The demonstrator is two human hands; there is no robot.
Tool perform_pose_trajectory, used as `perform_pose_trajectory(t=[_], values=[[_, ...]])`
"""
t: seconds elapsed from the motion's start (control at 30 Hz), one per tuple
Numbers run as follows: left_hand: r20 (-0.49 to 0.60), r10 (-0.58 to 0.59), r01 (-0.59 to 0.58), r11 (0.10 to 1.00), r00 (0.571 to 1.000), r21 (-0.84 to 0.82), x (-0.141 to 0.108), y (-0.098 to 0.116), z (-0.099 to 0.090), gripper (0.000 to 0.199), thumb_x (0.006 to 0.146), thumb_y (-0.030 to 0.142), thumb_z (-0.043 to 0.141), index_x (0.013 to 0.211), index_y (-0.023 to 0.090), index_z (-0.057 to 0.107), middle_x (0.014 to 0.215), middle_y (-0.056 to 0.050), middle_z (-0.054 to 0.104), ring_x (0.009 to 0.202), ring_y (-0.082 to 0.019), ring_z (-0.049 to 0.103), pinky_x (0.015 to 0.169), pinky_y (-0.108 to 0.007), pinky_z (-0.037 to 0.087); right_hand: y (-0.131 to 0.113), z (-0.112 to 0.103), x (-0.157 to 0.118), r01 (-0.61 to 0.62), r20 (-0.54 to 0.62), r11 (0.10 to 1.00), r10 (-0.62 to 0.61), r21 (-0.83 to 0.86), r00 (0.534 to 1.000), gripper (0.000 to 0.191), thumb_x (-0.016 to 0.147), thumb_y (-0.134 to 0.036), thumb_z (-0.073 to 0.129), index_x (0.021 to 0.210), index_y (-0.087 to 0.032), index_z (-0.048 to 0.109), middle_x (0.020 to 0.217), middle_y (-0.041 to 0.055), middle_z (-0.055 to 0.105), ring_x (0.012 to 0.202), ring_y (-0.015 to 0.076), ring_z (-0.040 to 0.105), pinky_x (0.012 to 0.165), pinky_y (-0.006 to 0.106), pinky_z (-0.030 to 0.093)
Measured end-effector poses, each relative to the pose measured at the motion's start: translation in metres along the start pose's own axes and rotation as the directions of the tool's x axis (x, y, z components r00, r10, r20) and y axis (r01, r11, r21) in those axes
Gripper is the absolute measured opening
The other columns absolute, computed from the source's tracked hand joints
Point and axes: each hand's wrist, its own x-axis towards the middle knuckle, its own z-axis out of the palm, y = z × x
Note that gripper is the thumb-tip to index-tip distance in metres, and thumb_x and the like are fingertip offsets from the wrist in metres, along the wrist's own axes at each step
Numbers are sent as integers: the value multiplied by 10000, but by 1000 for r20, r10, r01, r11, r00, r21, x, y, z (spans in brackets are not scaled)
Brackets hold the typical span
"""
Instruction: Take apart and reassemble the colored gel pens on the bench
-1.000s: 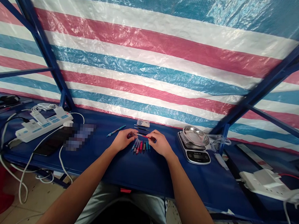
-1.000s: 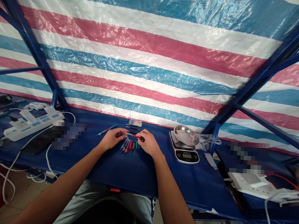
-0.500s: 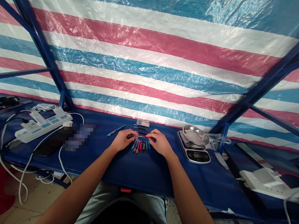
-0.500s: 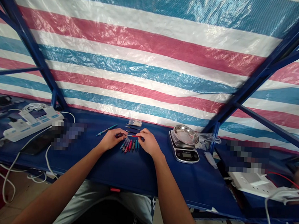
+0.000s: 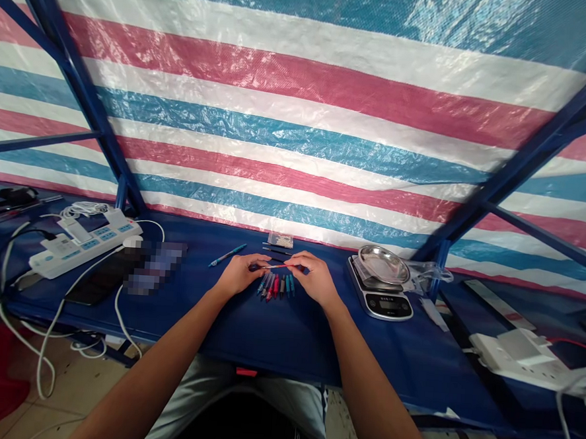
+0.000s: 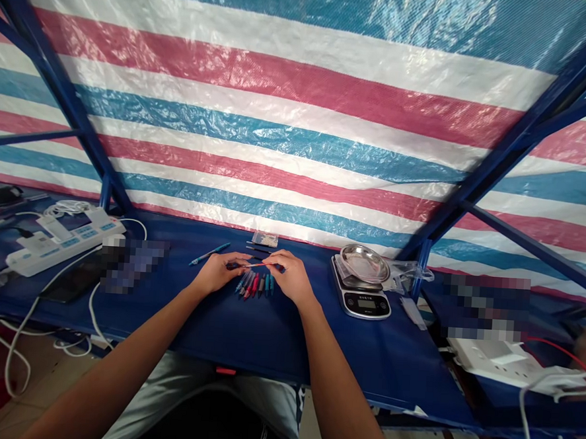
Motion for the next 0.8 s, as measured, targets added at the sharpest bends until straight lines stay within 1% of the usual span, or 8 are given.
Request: perform_pose_trajectory(t=[0.2, 0.27, 0.37, 0.43, 0.5, 0.57, 0.67, 0.8], values=[[37, 50, -48, 998, 998, -31, -1, 6, 0, 350, 898, 347, 741, 1237, 264, 770, 1120, -40, 831, 1062, -277, 784, 991, -430, 608, -1, 10, -1, -14, 34, 998, 12, 66, 999, 161, 936, -222, 728, 1050, -281, 825, 1081, 60, 776, 1000, 232, 713, 905, 378, 584], [14, 49, -48, 996, 999, -71, -1, 11, -1, 328, 909, 386, 739, 1210, 261, 781, 1162, -53, 821, 1105, -287, 770, 1021, -446, 596, -3, 13, -1, -49, 15, 996, 48, 75, 999, 275, 923, -264, 759, 1196, -291, 781, 1164, 66, 765, 1000, 231, 705, 908, 383, 586], [-89, -2, -15, 983, 996, -184, 1, 14, -4, 384, 934, 485, 727, 1216, 229, 773, 1210, -93, 806, 1187, -308, 737, 1077, -472, 562, -6, 12, -3, -98, -32, 993, 100, 58, 994, 538, 908, -355, 797, 1420, -305, 642, 1311, 86, 711, 1061, 238, 683, 952, 401, 576], [-145, -68, 24, 959, 987, -283, 4, 13, -6, 486, 946, 551, 704, 1278, 197, 731, 1227, -125, 798, 1196, -315, 732, 1048, -470, 573, -7, 10, -4, -83, 32, 996, 83, 10, 996, 549, 890, -393, 822, 1403, -302, 648, 1323, 91, 698, 1164, 264, 647, 1014, 426, 547], [-167, -132, 61, 925, 977, -376, 6, 9, -8, 568, 943, 598, 693, 1322, 176, 684, 1246, -149, 789, 1190, -314, 735, 1002, -450, 591, -7, 9, -7, -42, 152, 997, 51, -60, 987, 561, 844, -438, 868, 1355, -297, 684, 1303, 95, 701, 1266, 303, 589, 1065, 460, 509], [-178, -171, 76, 894, 969, -442, 7, 6, -8, 602, 921, 612, 718, 1331, 174, 661, 1254, -156, 785, 1193, -304, 735, 1009, -438, 586, -6, 10, -9, -14, 239, 992, 44, -127, 970, 660, 772, -501, 918, 1355, -289, 689, 1280, 104, 704, 1297, 339, 553, 1071, 482, 485], [-188, -196, 74, 855, 962, -514, 8, 4, -6, 597, 885, 594, 771, 1294, 174, 658, 1238, -154, 791, 1116, -276, 760, 1029, -438, 578, -2, 16, -11, -5, 295, 980, 65, -199, 953, 718, 703, -541, 952, 1325, -288, 699, 1233, 102, 712, 1244, 354, 563, 1036, 480, 473], [-167, -215, 96, 842, 962, -530, 7, 4, -4, 550, 870, 600, 783, 1196, 169, 684, 1209, -148, 793, 944, -238, 775, 905, -399, 616, 1, 19, -11, -2, 321, 977, 73, -215, 944, 617, 719, -531, 945, 1239, -286, 722, 1165, 84, 733, 1206, 338, 573, 1014, 456, 461]])
